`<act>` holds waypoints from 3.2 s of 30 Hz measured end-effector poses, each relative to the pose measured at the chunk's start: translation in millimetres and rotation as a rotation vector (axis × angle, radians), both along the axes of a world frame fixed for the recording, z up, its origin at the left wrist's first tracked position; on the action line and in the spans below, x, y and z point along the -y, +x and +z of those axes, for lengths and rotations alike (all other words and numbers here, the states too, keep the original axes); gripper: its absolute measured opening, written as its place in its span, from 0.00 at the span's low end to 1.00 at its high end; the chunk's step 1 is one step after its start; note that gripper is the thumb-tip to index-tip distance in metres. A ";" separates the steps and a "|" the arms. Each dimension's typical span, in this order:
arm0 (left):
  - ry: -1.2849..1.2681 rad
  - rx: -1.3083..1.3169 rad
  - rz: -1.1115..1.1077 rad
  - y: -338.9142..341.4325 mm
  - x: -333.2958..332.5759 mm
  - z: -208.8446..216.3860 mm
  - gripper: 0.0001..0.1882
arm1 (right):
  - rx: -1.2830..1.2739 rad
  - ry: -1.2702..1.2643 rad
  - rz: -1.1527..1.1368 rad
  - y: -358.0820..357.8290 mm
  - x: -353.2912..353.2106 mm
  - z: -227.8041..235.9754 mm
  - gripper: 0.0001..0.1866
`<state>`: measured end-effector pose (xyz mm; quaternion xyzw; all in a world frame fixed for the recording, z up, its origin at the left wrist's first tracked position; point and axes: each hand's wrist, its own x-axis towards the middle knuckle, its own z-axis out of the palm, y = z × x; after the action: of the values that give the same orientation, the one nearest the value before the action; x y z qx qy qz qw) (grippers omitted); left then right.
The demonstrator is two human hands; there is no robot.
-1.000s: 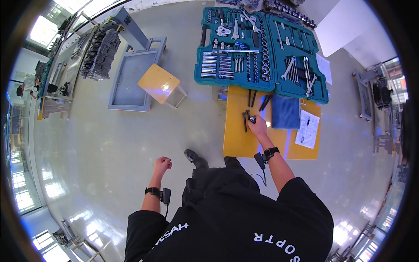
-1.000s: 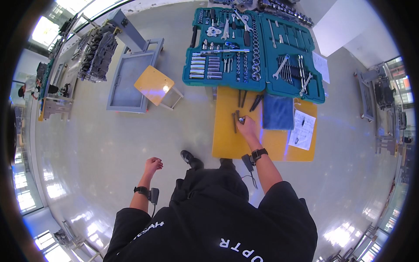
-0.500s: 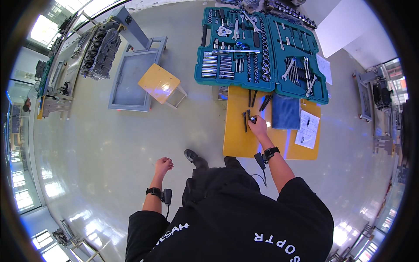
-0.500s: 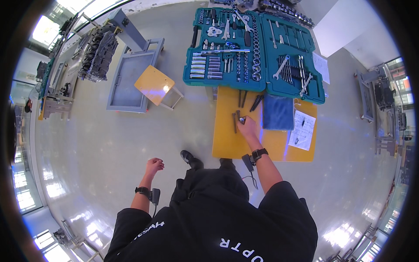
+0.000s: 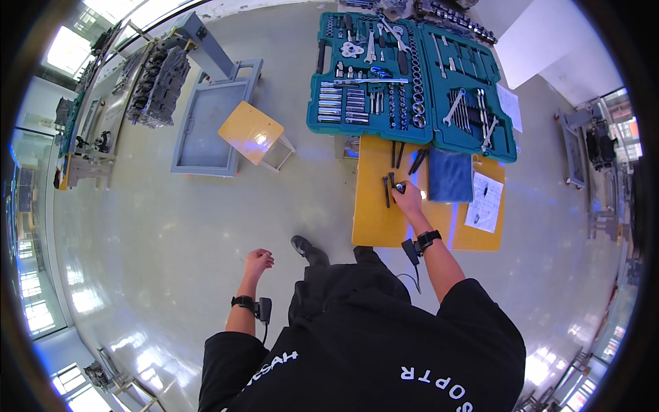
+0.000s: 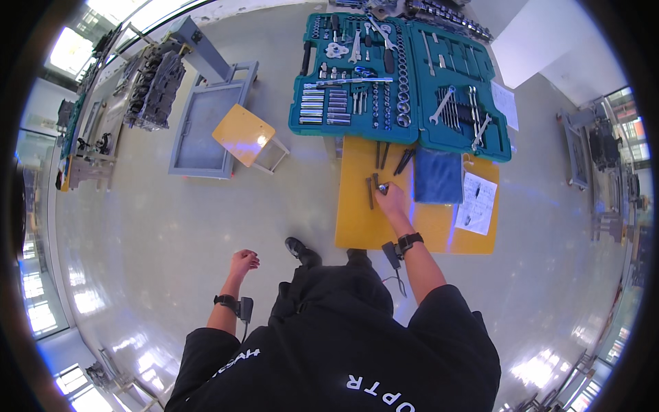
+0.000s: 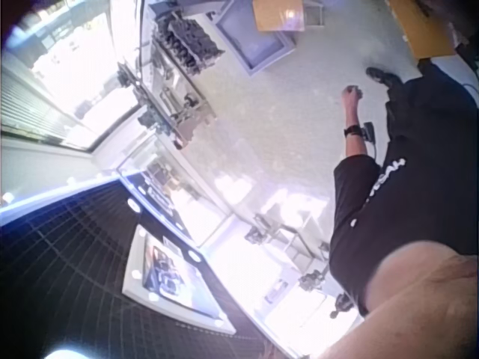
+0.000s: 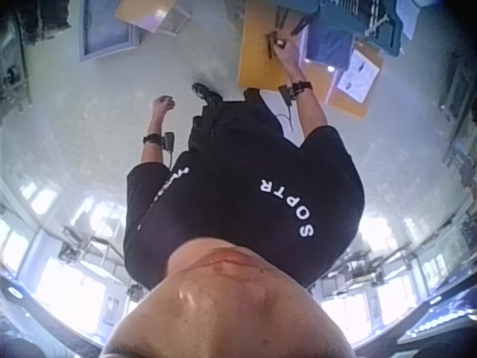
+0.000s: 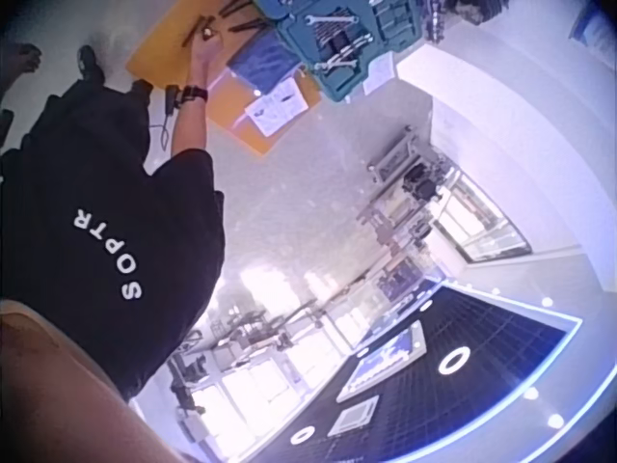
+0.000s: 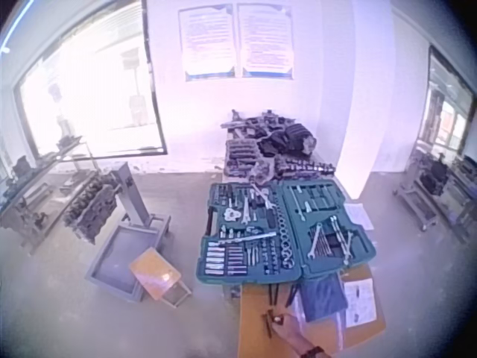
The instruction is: The person places metal caps onto an engine block by hand and uses a socket wrench to tighten the bolts on the block.
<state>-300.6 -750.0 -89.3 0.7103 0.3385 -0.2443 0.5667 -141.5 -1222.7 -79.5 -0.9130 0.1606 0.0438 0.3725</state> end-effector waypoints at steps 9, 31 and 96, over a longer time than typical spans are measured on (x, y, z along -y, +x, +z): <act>-0.068 -0.007 -0.026 4.4 -17.9 -11.7 0.09 | 0.068 -0.070 -0.066 -12.4 6.3 16.5 0.15; -0.221 0.288 0.353 82.2 -318.9 7.1 0.10 | 0.363 -0.011 0.584 190.1 -424.9 154.6 0.12; -0.404 0.745 -0.348 772.5 -736.0 196.5 0.08 | 0.309 -0.342 0.457 737.3 -995.9 119.0 0.13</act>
<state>471.9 -14.1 107.1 0.6714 -0.0673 -0.1249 0.7274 595.9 -226.8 39.5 -0.9706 -0.1019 -0.0407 0.2142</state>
